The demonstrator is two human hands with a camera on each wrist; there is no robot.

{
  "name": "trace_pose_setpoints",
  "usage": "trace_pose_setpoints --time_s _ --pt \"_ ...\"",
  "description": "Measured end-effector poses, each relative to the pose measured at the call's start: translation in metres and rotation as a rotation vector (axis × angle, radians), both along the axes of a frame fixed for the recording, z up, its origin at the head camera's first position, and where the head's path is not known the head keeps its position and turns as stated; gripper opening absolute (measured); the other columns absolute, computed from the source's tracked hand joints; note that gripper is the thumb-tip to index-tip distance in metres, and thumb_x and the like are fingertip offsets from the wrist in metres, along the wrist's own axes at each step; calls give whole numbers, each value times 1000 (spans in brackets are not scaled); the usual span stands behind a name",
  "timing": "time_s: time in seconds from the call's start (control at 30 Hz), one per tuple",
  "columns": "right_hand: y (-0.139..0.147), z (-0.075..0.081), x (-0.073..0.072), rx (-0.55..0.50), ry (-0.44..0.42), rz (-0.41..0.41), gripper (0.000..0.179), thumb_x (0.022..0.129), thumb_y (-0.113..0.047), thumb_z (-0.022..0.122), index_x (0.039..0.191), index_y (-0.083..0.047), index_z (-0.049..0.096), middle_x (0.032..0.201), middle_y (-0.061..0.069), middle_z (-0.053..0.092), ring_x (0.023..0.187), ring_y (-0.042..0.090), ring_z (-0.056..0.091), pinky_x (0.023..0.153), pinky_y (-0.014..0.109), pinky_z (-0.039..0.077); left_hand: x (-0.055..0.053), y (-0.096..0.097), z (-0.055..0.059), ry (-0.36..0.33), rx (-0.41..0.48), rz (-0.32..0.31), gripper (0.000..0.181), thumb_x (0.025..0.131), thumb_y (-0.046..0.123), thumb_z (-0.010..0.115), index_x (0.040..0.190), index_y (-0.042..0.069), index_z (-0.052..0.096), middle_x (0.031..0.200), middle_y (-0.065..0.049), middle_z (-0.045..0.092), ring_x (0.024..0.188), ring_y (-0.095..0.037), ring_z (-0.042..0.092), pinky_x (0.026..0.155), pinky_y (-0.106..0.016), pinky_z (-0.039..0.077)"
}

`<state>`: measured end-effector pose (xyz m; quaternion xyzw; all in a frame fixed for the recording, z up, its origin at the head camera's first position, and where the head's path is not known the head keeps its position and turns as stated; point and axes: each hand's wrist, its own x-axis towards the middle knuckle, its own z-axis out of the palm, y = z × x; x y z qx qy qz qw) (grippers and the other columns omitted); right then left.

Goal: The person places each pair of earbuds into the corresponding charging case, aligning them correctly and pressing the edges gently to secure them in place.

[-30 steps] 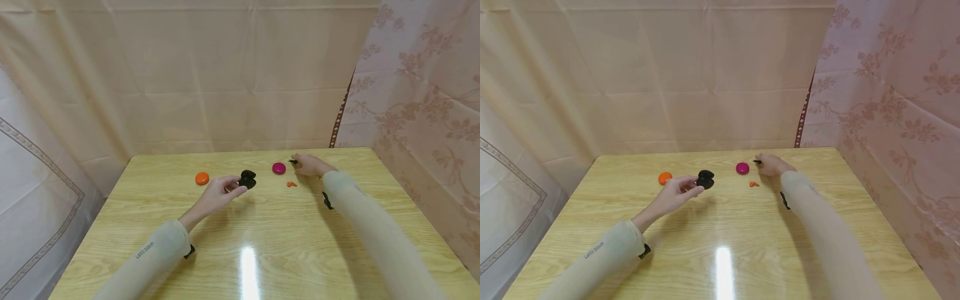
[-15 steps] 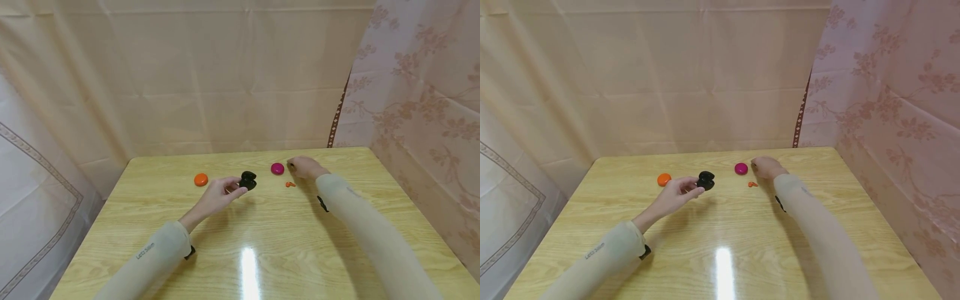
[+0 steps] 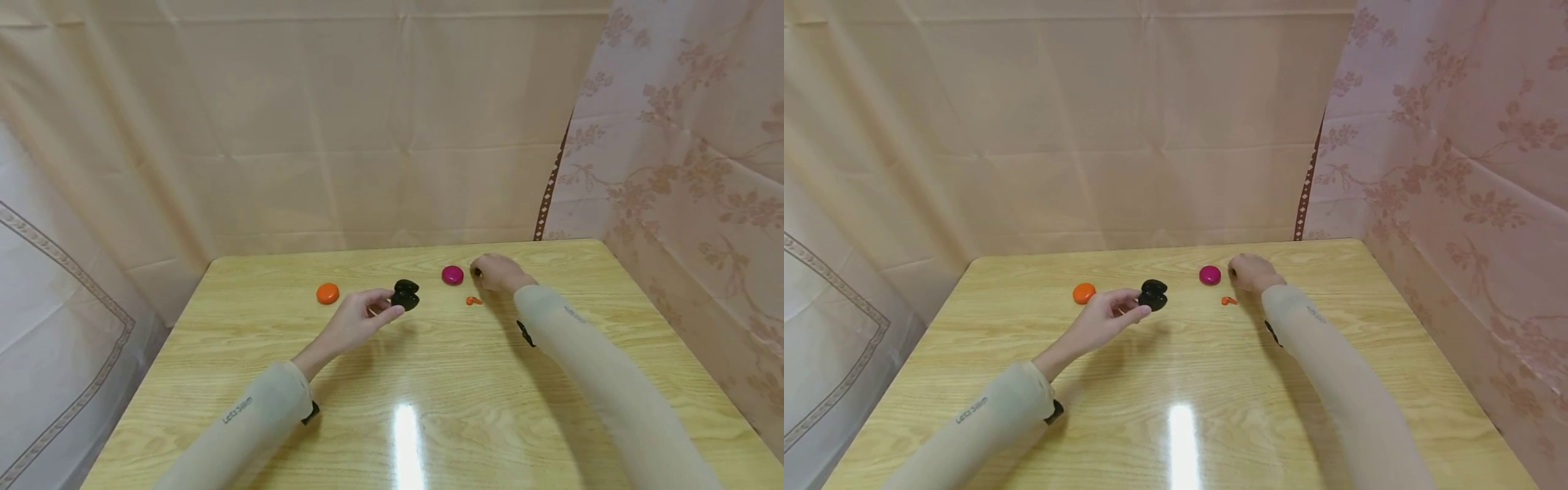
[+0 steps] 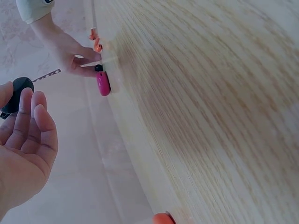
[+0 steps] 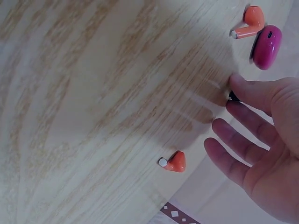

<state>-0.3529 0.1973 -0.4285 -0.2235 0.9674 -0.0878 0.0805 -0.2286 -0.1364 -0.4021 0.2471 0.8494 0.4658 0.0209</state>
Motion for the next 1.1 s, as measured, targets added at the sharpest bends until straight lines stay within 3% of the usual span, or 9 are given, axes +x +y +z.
trace_pose_setpoints --time_s 0.27,0.6,0.8,0.97,1.1 --pt "0 -2 5 -24 32 -12 19 95 1 64 111 0 74 115 18 70 104 33 65 91 51 52 2 0 1 -3 1 6 48 97 33 72 130 -1 65 92 2 72 80 -17 68 70 -31 57" --pt "-1 -6 3 -44 40 -29 14 92 4 66 103 0 74 109 16 71 90 26 60 85 47 51 2 0 2 -8 -9 14 47 97 34 71 129 1 66 92 2 72 80 -15 67 70 -32 57" --pt "1 -8 1 -57 36 -42 11 92 5 64 93 -3 72 100 12 69 82 24 52 76 41 44 2 0 2 6 -8 9 47 97 34 71 129 0 66 92 2 72 80 -17 68 69 -31 56" --pt "2 -7 0 -65 49 -34 14 93 5 67 100 -2 76 109 16 72 95 27 62 86 46 51 2 -1 3 -1 3 4 46 97 33 71 129 1 66 91 2 72 83 -24 69 68 -31 56" --pt "3 -6 0 -58 67 -23 16 92 4 69 106 0 76 114 18 71 108 35 66 93 52 51 2 0 4 -1 5 6 46 97 34 72 129 1 66 91 2 72 81 -19 68 68 -32 56"
